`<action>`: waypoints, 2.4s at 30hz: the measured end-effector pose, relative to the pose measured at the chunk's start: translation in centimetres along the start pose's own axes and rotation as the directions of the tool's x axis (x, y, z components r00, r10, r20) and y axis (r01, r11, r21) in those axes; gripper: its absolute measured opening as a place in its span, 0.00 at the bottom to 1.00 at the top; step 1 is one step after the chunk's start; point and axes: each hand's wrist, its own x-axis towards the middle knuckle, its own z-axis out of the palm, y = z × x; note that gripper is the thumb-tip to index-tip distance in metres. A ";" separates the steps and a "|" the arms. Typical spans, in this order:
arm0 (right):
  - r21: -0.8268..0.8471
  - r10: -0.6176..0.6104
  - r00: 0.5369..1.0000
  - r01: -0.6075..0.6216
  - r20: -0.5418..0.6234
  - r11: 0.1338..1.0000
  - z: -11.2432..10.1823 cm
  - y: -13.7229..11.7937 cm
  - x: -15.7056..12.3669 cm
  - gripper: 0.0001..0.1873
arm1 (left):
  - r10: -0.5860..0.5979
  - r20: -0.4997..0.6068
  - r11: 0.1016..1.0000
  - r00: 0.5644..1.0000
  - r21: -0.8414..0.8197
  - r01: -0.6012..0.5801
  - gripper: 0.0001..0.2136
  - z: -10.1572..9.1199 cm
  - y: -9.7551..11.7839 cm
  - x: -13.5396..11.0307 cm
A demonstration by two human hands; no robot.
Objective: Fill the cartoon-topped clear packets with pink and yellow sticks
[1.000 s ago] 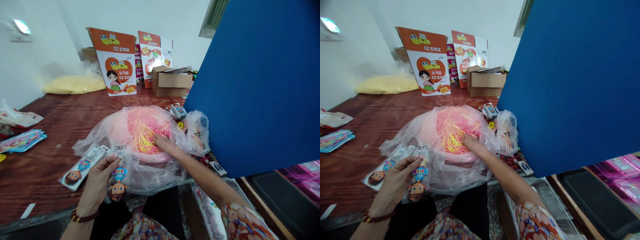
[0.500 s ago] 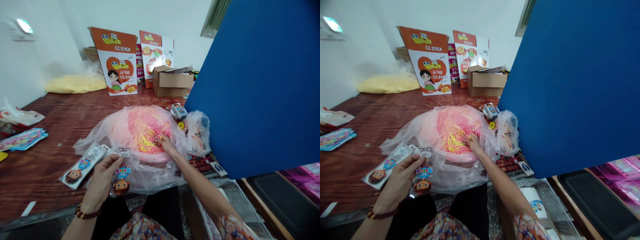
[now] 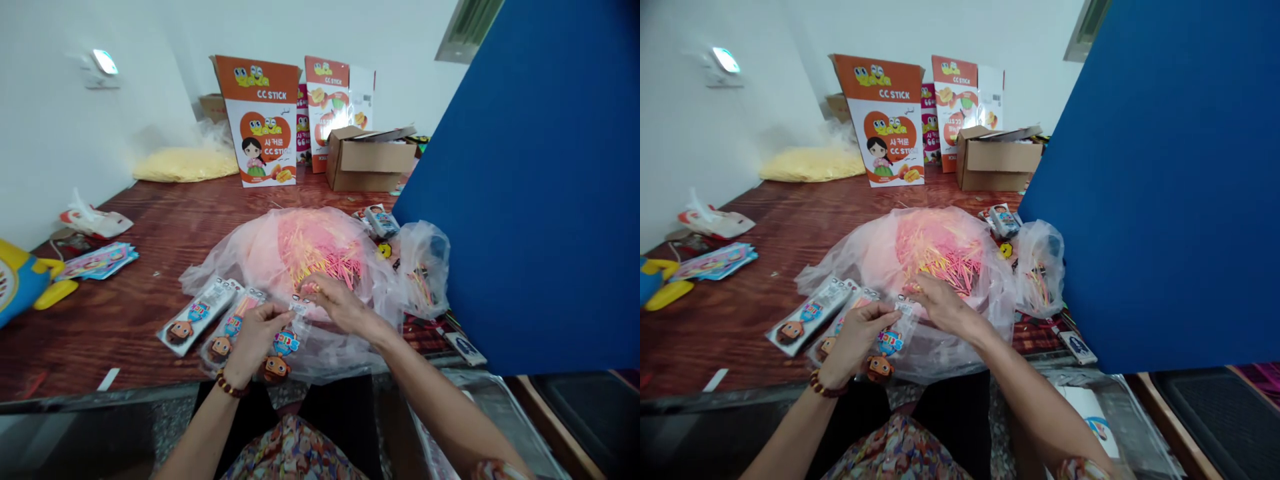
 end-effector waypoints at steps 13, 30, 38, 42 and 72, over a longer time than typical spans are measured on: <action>0.396 0.167 0.963 -0.072 -0.212 0.915 -0.1 -2.8 0.2 0.09 | 0.169 0.103 0.966 0.980 0.181 -0.185 0.12 -0.4 -0.2 -1.3; 0.674 0.289 0.920 -0.036 -0.267 0.738 4.5 -3.2 -0.4 0.09 | 0.150 0.092 0.988 0.984 0.006 -0.152 0.10 0.0 -0.4 -1.3; 0.295 0.099 0.991 -0.068 -0.093 0.953 1.6 -4.1 -0.3 0.16 | 0.179 0.067 0.974 0.982 -0.150 -0.168 0.08 0.3 0.3 -0.3; 0.058 0.026 0.997 -0.031 0.079 0.998 0.0 -4.3 -0.1 0.20 | 0.240 0.043 0.949 0.970 -0.221 -0.225 0.07 0.5 0.7 0.3; -0.144 -0.112 0.989 0.097 -0.096 0.985 -1.5 -5.9 2.0 0.07 | 0.234 0.098 0.966 0.967 -0.135 -0.220 0.11 -0.3 1.5 -1.8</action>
